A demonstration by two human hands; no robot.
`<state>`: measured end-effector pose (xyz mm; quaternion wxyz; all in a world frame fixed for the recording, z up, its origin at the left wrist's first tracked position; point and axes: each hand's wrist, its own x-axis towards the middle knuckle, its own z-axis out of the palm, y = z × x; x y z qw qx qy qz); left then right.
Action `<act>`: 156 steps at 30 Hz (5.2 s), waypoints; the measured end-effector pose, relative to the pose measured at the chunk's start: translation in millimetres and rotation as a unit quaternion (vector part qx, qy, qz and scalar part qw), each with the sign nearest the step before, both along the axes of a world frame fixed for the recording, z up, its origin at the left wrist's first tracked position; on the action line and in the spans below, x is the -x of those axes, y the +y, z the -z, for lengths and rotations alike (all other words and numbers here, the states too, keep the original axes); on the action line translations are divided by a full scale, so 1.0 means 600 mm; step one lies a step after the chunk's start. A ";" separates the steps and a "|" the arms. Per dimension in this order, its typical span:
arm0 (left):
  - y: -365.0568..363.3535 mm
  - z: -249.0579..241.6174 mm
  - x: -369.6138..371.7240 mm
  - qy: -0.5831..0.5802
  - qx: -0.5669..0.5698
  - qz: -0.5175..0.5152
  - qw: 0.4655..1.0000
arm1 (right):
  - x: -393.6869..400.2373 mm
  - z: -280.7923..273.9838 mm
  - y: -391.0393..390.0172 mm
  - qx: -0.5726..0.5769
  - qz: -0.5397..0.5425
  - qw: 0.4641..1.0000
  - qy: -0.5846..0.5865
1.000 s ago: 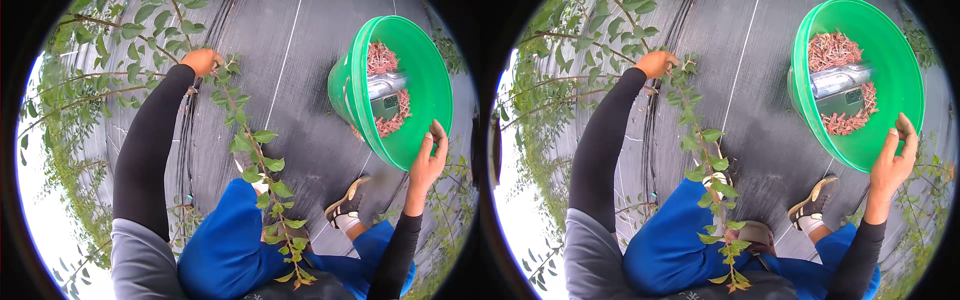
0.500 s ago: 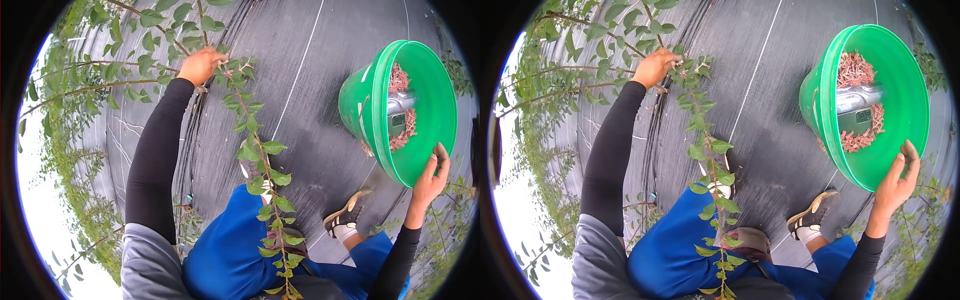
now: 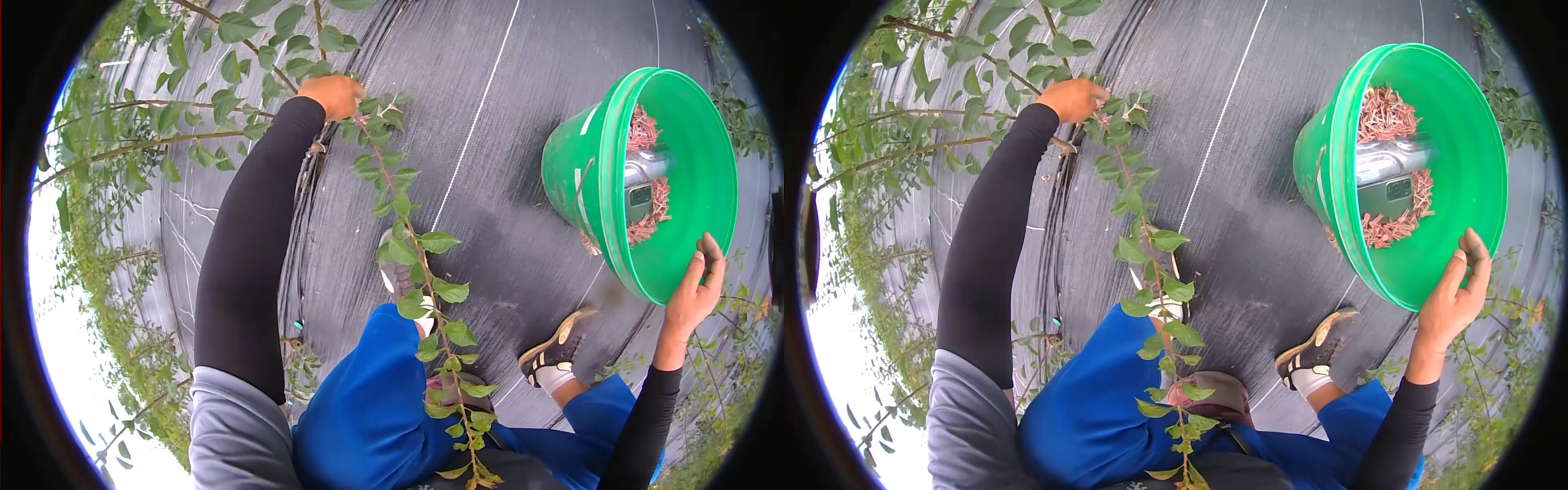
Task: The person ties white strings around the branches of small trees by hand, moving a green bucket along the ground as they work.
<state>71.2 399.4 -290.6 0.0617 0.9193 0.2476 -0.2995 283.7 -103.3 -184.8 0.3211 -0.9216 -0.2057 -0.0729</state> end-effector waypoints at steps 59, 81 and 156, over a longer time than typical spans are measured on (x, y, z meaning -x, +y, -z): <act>-0.177 0.306 0.080 -0.494 0.558 -0.595 0.302 | -0.005 0.011 -0.015 -0.056 -0.016 0.998 0.022; -0.170 0.323 0.051 -0.528 0.077 -0.351 0.770 | -0.013 0.015 -0.023 -0.032 -0.018 0.999 0.006; -0.162 0.255 0.091 -0.457 0.575 -0.624 0.268 | -0.014 0.019 -0.026 -0.043 -0.017 0.999 0.012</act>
